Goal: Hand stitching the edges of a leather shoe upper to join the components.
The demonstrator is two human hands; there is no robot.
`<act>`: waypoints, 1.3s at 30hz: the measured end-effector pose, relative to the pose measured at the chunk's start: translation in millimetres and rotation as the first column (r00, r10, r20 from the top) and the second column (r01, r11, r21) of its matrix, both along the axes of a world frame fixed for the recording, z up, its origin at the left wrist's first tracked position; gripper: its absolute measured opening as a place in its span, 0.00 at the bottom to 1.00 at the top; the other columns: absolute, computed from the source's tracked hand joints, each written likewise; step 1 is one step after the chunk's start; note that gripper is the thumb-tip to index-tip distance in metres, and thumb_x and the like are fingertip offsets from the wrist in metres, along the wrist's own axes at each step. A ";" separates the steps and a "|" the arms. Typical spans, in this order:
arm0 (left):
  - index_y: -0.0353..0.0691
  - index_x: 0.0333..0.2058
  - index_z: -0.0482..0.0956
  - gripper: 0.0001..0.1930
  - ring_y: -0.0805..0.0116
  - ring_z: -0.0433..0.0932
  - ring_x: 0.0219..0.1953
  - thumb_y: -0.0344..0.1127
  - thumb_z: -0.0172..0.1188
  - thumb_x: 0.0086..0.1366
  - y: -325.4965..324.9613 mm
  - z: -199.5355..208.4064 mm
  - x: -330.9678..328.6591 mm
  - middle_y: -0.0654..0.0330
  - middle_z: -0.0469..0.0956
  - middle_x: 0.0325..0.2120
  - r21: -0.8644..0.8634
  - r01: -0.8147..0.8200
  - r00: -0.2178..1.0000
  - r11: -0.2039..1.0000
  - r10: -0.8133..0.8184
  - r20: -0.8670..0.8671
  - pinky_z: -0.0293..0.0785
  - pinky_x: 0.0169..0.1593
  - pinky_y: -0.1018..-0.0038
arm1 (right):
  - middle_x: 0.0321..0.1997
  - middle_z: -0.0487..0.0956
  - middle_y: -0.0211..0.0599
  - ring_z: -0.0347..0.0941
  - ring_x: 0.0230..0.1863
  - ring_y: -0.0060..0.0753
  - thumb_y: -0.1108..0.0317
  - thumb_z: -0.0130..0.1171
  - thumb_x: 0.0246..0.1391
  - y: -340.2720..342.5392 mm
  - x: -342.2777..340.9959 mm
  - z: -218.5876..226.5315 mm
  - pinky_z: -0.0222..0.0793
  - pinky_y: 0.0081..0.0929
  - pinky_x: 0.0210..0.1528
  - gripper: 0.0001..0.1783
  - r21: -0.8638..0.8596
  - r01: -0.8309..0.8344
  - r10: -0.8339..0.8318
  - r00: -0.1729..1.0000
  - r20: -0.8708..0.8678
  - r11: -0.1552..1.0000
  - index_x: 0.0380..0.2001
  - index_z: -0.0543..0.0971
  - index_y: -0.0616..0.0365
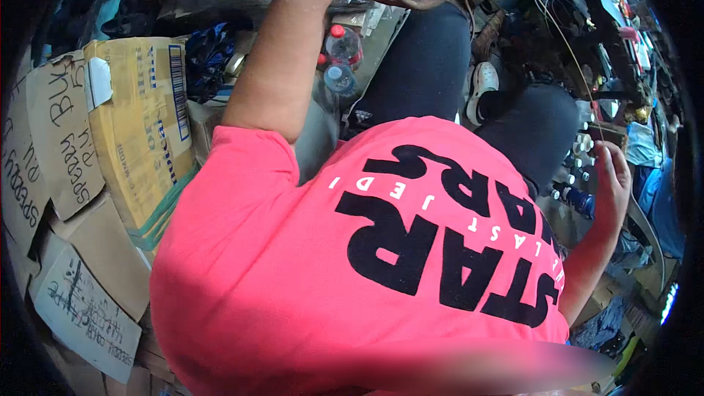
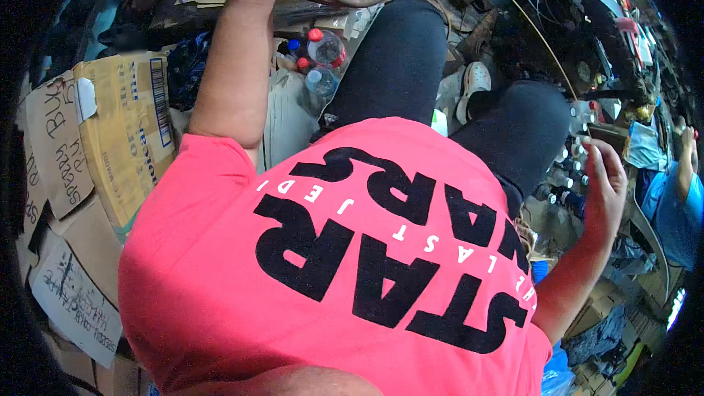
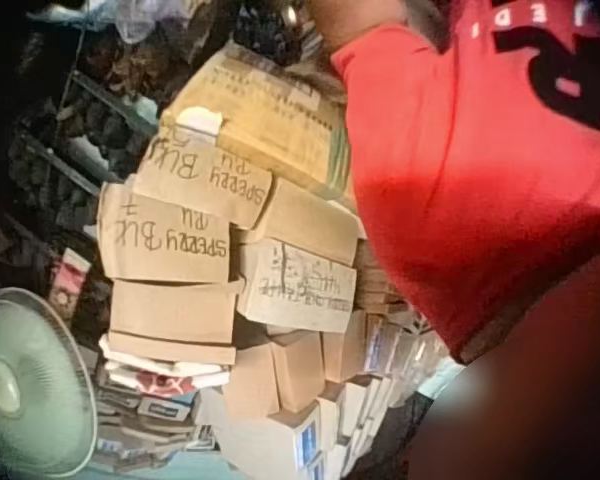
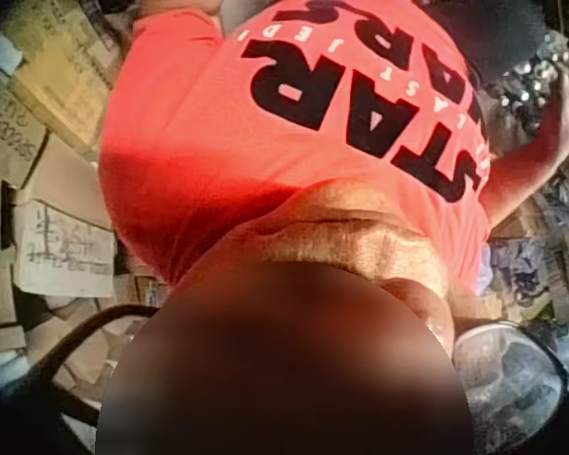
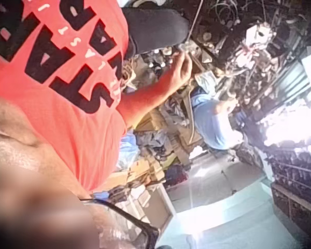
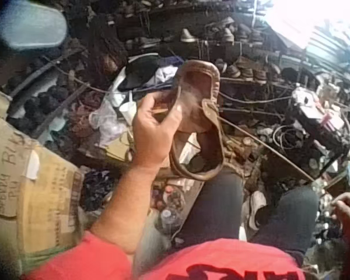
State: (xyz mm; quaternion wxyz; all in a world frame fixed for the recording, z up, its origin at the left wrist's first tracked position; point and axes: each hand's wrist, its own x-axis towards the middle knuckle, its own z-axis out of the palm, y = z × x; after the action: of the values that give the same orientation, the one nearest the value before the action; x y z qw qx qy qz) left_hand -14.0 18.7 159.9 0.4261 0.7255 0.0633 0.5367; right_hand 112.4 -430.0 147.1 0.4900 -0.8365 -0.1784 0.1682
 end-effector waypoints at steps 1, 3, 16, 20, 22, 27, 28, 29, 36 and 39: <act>0.33 0.38 0.74 0.11 0.73 0.76 0.35 0.28 0.60 0.56 3.4 -2.9 1.6 0.58 0.78 0.32 -0.084 0.070 0.997 0.994 -0.068 0.030 0.71 0.40 0.76 | 0.33 0.74 0.19 0.59 0.29 0.09 0.67 0.54 0.58 -10.5 -3.0 3.2 0.52 0.09 0.32 0.09 0.007 0.045 -0.045 0.999 0.008 0.999 0.38 0.78 0.60; 0.33 0.38 0.74 0.10 0.74 0.75 0.33 0.27 0.59 0.56 8.5 -4.5 -7.2 0.61 0.77 0.30 -0.013 0.027 0.999 1.000 -0.028 -0.026 0.71 0.38 0.78 | 0.35 0.75 0.19 0.59 0.29 0.08 0.67 0.55 0.58 -36.5 7.4 4.2 0.52 0.09 0.32 0.10 -0.024 0.048 -0.047 0.998 0.030 0.999 0.40 0.78 0.60; 0.36 0.38 0.79 0.12 0.78 0.74 0.32 0.30 0.61 0.53 -36.6 -80.7 -8.3 0.64 0.78 0.29 -0.331 0.249 0.747 0.910 -0.398 -0.533 0.71 0.39 0.79 | 0.24 0.66 0.25 0.60 0.30 0.25 0.71 0.56 0.54 -88.1 82.3 62.8 0.57 0.32 0.48 0.06 0.923 0.116 0.211 0.956 -0.204 0.366 0.33 0.72 0.60; 0.35 0.37 0.80 0.13 0.76 0.75 0.32 0.32 0.62 0.52 -43.4 -98.4 9.7 0.62 0.79 0.31 -0.293 0.162 0.634 0.942 -0.327 -0.701 0.71 0.39 0.79 | 0.28 0.68 0.29 0.63 0.31 0.25 0.69 0.53 0.58 -55.6 122.7 40.0 0.61 0.32 0.49 0.07 0.903 0.062 0.251 0.950 -0.183 0.425 0.35 0.71 0.63; 0.34 0.36 0.80 0.13 0.74 0.76 0.32 0.34 0.63 0.50 -29.5 -102.7 7.4 0.59 0.80 0.30 -0.334 0.131 0.657 0.934 -0.333 -0.676 0.72 0.40 0.77 | 0.31 0.72 0.33 0.68 0.33 0.27 0.68 0.52 0.59 -20.9 120.0 32.7 0.65 0.33 0.50 0.10 0.859 0.003 0.308 0.933 -0.187 0.512 0.37 0.72 0.66; 0.33 0.39 0.76 0.11 0.80 0.73 0.32 0.28 0.60 0.55 3.5 -89.7 -3.4 0.65 0.76 0.31 -0.737 0.108 0.626 0.668 -0.621 -0.471 0.71 0.38 0.81 | 0.40 0.75 0.38 0.71 0.36 0.22 0.71 0.50 0.60 25.7 107.3 21.6 0.69 0.20 0.45 0.22 0.698 -0.001 -0.049 0.998 0.051 0.716 0.56 0.65 0.67; 0.34 0.36 0.77 0.10 0.81 0.73 0.30 0.28 0.60 0.55 1.6 -87.9 -2.7 0.65 0.76 0.29 -0.743 0.123 0.624 0.658 -0.633 -0.458 0.71 0.36 0.82 | 0.40 0.75 0.37 0.70 0.37 0.20 0.72 0.50 0.59 35.1 100.4 22.6 0.67 0.19 0.44 0.22 0.627 0.033 -0.050 0.999 0.008 0.778 0.57 0.66 0.66; 0.34 0.34 0.77 0.08 0.82 0.72 0.28 0.28 0.61 0.54 -2.0 -86.8 0.4 0.65 0.77 0.27 -0.750 0.138 0.622 0.647 -0.646 -0.444 0.70 0.34 0.82 | 0.39 0.76 0.35 0.70 0.37 0.19 0.73 0.51 0.59 50.4 97.0 21.2 0.66 0.17 0.40 0.19 0.635 -0.066 0.059 0.998 0.032 0.770 0.54 0.70 0.65; 0.36 0.32 0.81 0.14 0.72 0.78 0.28 0.37 0.63 0.46 -20.9 -111.5 28.9 0.56 0.81 0.25 -0.379 0.095 0.457 0.920 -0.379 -0.805 0.73 0.37 0.74 | 0.33 0.76 0.24 0.66 0.33 0.12 0.72 0.55 0.56 125.3 78.1 2.8 0.61 0.12 0.36 0.14 0.382 -0.078 0.036 0.993 0.115 0.921 0.47 0.77 0.60; 0.36 0.32 0.81 0.15 0.71 0.78 0.29 0.39 0.63 0.46 -18.3 -117.8 31.0 0.56 0.81 0.25 -0.406 0.094 0.464 0.909 -0.401 -0.790 0.73 0.38 0.74 | 0.35 0.78 0.24 0.68 0.33 0.12 0.73 0.55 0.56 156.4 59.8 -10.0 0.64 0.13 0.36 0.12 0.264 -0.207 0.192 0.978 0.081 0.942 0.44 0.79 0.58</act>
State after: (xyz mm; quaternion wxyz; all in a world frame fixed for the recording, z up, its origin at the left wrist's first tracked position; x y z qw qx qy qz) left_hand 16.9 0.5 42.1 0.5182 0.8204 0.2410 0.0190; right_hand 172.2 -273.6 137.1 0.5754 -0.7433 -0.2967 0.1683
